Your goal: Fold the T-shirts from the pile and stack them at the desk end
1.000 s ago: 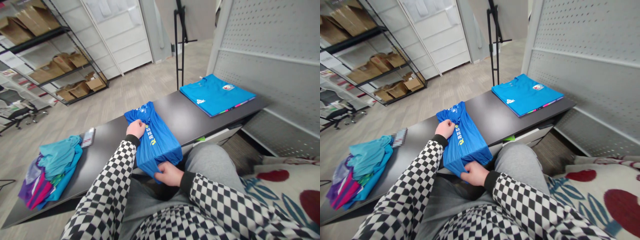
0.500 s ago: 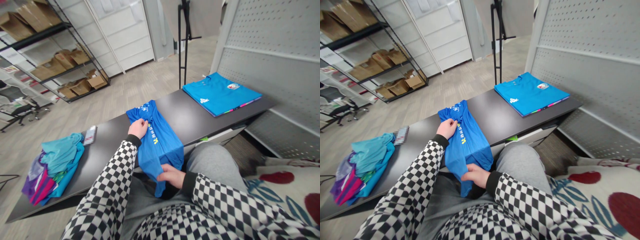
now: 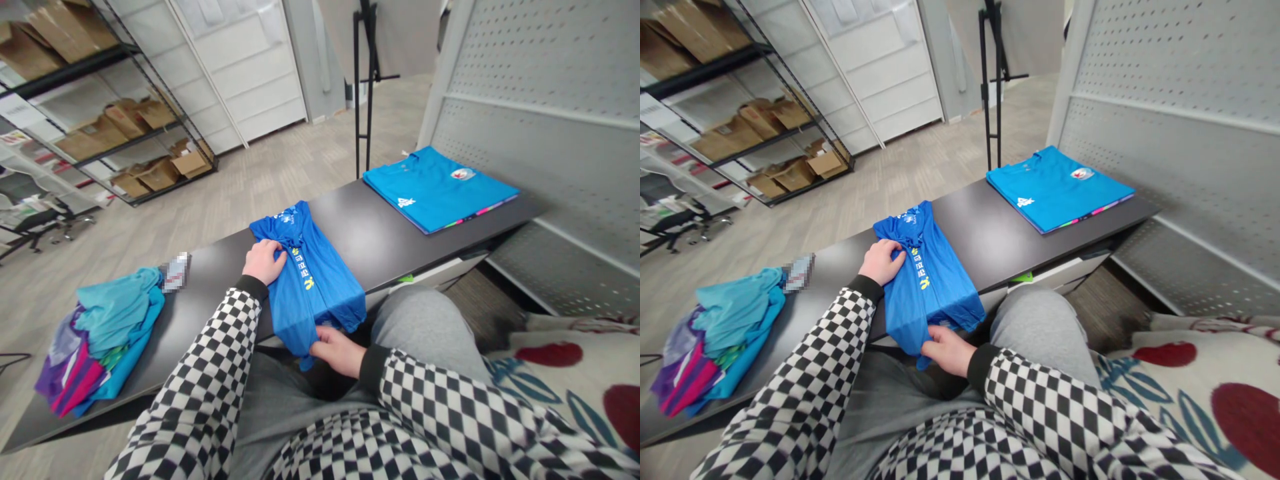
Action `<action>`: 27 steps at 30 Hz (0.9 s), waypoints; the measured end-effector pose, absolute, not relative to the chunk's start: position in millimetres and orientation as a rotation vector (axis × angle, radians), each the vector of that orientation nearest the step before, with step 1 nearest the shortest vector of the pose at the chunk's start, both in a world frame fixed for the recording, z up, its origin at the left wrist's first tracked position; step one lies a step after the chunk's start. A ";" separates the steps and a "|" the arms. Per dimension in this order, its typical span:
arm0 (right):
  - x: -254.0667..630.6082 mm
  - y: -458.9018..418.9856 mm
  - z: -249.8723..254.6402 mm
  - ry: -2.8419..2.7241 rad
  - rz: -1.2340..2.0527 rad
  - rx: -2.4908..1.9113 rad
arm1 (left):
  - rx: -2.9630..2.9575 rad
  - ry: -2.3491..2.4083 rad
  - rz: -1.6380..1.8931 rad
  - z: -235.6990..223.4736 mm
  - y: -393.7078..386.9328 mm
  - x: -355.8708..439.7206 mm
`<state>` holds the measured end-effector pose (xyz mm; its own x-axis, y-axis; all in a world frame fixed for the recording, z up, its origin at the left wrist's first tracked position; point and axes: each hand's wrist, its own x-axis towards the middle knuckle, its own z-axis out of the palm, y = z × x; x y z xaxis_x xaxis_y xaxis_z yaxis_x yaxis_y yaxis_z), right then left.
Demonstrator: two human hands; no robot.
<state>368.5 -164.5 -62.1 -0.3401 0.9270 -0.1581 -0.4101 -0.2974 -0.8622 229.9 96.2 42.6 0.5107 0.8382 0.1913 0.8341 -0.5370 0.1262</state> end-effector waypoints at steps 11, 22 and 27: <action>373.5 -165.3 -65.0 -1.029 1.788 -0.945 | 2.541 1.496 0.228 26.8 117.9 180.6; 370.6 -165.0 -71.4 -1.143 1.690 -0.983 | 2.563 1.448 0.655 29.4 101.7 171.7; 373.1 -162.5 -77.4 -1.347 1.424 -1.209 | 2.638 1.177 0.175 32.2 73.3 184.9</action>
<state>373.1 -162.5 -77.4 -0.2092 0.9720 -0.1067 0.0524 -0.0978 -0.9938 184.9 73.3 32.2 0.6671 0.7449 0.0089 0.7152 -0.6438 0.2723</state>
